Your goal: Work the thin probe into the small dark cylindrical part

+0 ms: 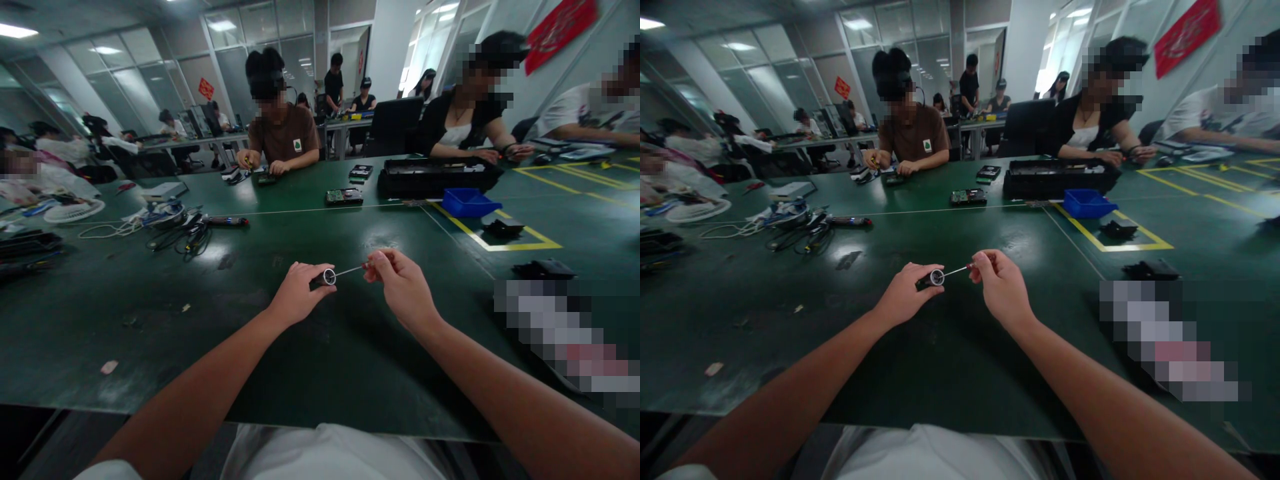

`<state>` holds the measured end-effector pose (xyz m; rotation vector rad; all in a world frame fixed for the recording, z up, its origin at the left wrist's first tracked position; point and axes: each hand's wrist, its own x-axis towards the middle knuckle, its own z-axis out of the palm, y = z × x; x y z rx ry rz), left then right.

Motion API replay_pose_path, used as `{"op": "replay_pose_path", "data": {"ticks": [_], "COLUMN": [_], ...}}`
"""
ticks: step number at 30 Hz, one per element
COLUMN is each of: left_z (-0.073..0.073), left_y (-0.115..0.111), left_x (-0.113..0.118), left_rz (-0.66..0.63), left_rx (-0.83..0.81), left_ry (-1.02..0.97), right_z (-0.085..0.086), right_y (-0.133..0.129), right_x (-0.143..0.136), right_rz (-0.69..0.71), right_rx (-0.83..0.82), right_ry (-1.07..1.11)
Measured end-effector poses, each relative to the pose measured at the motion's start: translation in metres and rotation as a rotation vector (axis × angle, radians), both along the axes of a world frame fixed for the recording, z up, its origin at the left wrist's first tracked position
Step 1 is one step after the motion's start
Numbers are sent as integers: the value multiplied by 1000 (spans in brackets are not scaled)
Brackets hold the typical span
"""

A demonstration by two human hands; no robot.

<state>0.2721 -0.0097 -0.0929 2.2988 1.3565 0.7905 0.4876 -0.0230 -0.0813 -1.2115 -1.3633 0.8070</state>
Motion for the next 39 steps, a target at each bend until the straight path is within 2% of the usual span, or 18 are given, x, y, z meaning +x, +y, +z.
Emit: {"op": "replay_pose_path", "data": {"ticks": [6,13,18,24,31,36,39], "left_z": [-2,-5,-6,-3,-4,-3,-3], "left_y": [0,0,1,1,1,1,1], "left_x": [-1,-2,-3,-4,-2,-3,-4], "left_rz": [8,-8,-15,-1,-8,15,13], "left_rx": [-4,8,9,-10,-18,-30,-26], "left_ry": [-22,-47,-60,-46,-48,-53,-53], "right_z": [11,8,11,11,12,10,11], "right_y": [-5,-3,-6,-8,-9,-10,-9], "right_x": [0,0,4,6,4,2,3], "right_rz": [-39,-50,-67,92,47,105,110], "right_rx": [7,-27,-31,134,73,115,74], "right_ry": [-137,-53,-259,-383,-474,-430,-422]}}
